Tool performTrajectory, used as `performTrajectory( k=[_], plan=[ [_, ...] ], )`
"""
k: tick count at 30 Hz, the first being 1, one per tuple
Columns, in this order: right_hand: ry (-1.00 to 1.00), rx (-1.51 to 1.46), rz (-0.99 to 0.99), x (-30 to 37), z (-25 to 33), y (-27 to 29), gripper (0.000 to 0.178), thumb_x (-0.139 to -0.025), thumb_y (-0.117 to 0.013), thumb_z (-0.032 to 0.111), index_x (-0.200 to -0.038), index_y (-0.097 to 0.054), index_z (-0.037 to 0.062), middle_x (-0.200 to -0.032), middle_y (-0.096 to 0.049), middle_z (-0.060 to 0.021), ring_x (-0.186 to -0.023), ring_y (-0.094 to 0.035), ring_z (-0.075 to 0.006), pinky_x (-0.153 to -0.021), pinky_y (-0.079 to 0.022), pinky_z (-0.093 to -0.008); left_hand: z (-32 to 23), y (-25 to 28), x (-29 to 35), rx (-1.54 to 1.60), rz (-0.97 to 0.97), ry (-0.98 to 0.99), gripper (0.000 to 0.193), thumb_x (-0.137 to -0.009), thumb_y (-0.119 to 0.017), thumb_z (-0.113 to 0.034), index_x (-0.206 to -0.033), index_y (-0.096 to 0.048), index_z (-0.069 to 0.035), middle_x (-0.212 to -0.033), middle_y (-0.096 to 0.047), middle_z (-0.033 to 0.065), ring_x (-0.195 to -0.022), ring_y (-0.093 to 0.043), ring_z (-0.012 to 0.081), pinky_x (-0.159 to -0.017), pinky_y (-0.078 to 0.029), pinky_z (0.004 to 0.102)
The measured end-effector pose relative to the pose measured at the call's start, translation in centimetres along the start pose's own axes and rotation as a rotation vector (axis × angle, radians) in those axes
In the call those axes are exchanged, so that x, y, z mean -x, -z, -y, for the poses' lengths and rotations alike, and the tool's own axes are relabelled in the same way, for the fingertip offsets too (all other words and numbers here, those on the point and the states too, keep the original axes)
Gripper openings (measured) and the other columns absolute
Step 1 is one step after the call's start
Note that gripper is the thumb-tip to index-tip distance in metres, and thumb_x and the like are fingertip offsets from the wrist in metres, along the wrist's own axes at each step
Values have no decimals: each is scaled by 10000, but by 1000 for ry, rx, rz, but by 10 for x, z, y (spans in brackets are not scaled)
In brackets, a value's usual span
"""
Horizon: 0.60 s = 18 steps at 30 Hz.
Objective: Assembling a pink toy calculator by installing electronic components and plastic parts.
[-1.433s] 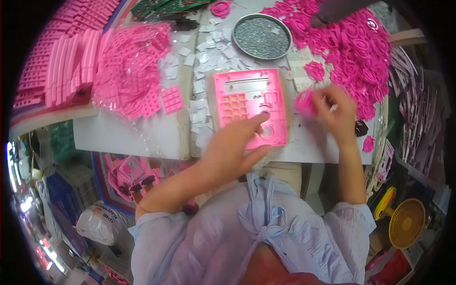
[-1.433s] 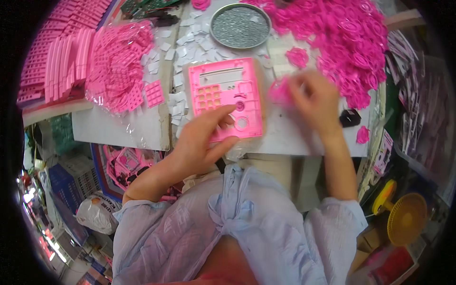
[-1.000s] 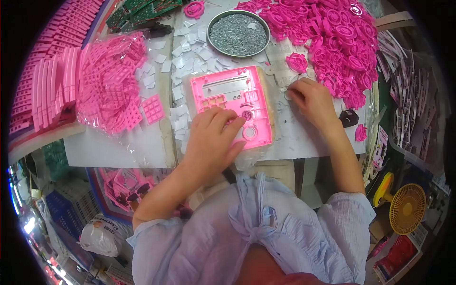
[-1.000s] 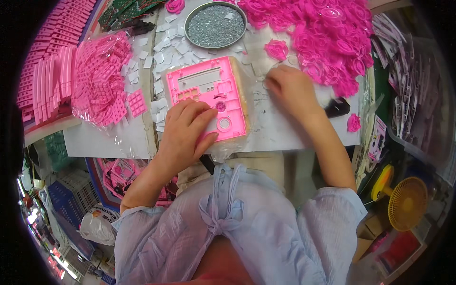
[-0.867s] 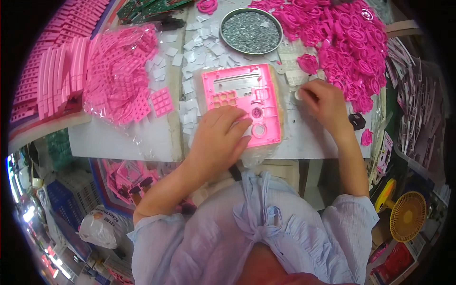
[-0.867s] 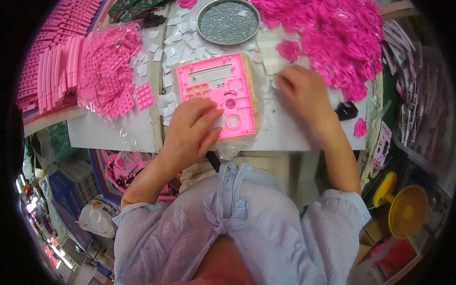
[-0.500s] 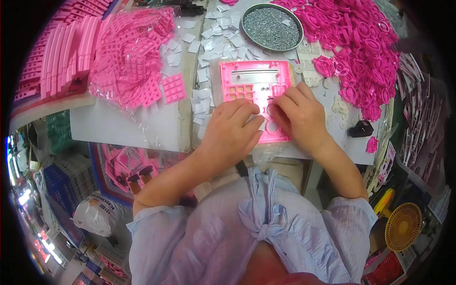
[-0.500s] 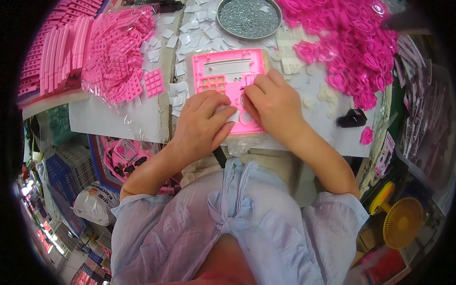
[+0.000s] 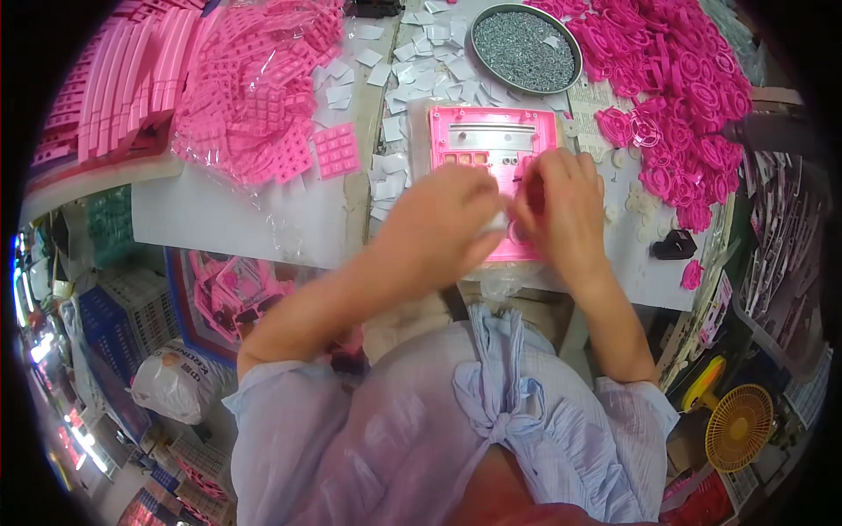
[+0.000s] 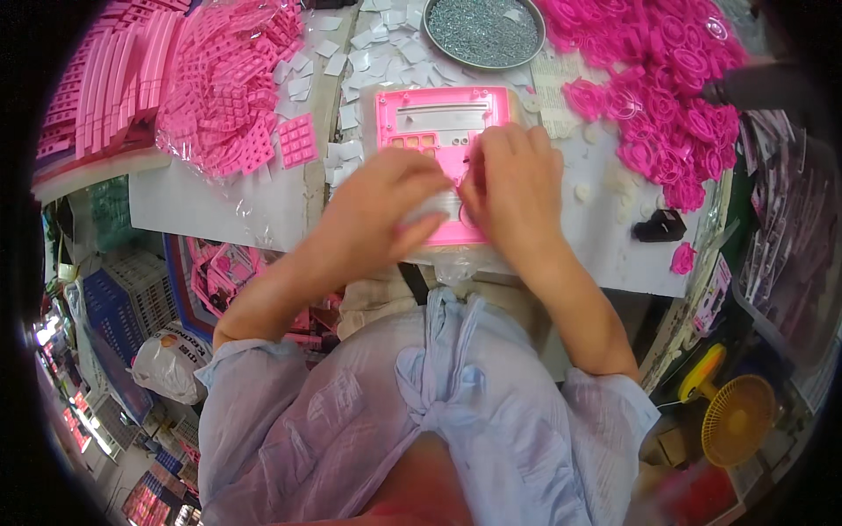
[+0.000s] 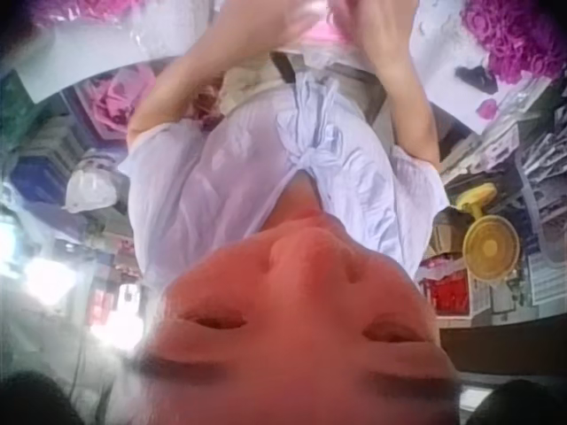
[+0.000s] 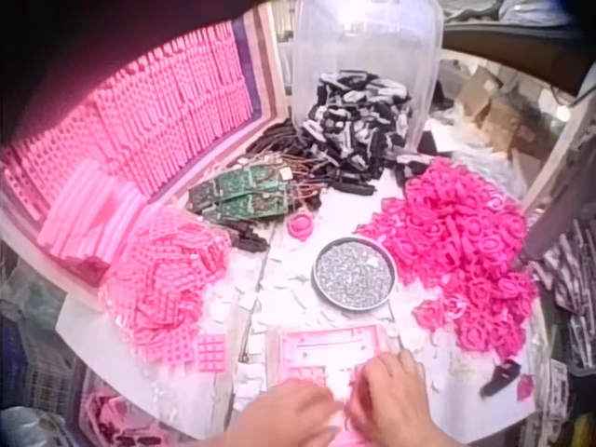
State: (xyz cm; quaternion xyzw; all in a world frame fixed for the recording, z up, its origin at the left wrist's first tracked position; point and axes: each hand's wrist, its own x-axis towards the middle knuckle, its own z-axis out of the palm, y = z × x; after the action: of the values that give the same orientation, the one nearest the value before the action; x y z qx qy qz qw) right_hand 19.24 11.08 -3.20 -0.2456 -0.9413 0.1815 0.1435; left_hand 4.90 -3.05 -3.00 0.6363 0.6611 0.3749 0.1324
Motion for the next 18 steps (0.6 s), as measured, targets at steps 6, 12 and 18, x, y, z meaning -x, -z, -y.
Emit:
performTrajectory(
  k=[6, 12, 18],
  plan=[
    [3, -24, -34, 1, 0, 0, 284, -694, -751, 68, -914, -574, 95, -917, -584, -93, -868, -520, -326, -759, -397, -461, 56, 17, -121, -275, -94, 71, 172, -846, -691, -220, -954, -710, -86, -904, -674, 88, -899, -657, 305, -761, -512, 433],
    [3, -342, -134, 2, -22, 40, 257, -756, -762, 72, -978, -634, 45, -943, -609, -100, -891, -566, -269, -801, -447, -375, 103, -17, -178, -586, 183, 20, 130, -799, -655, -174, -840, -752, -98, -830, -708, 132, -887, -667, 334, -836, -453, 529],
    [115, -332, -864, -104, -90, 105, 289, -952, -646, 41, -1224, -580, -29, -1073, -661, -108, -955, -642, -165, -860, -531, -306, 119, -37, -175, -678, -117, -82, 161, -838, -608, -185, -788, -736, -101, -836, -711, 131, -898, -664, 321, -853, -445, 531]
  ],
)
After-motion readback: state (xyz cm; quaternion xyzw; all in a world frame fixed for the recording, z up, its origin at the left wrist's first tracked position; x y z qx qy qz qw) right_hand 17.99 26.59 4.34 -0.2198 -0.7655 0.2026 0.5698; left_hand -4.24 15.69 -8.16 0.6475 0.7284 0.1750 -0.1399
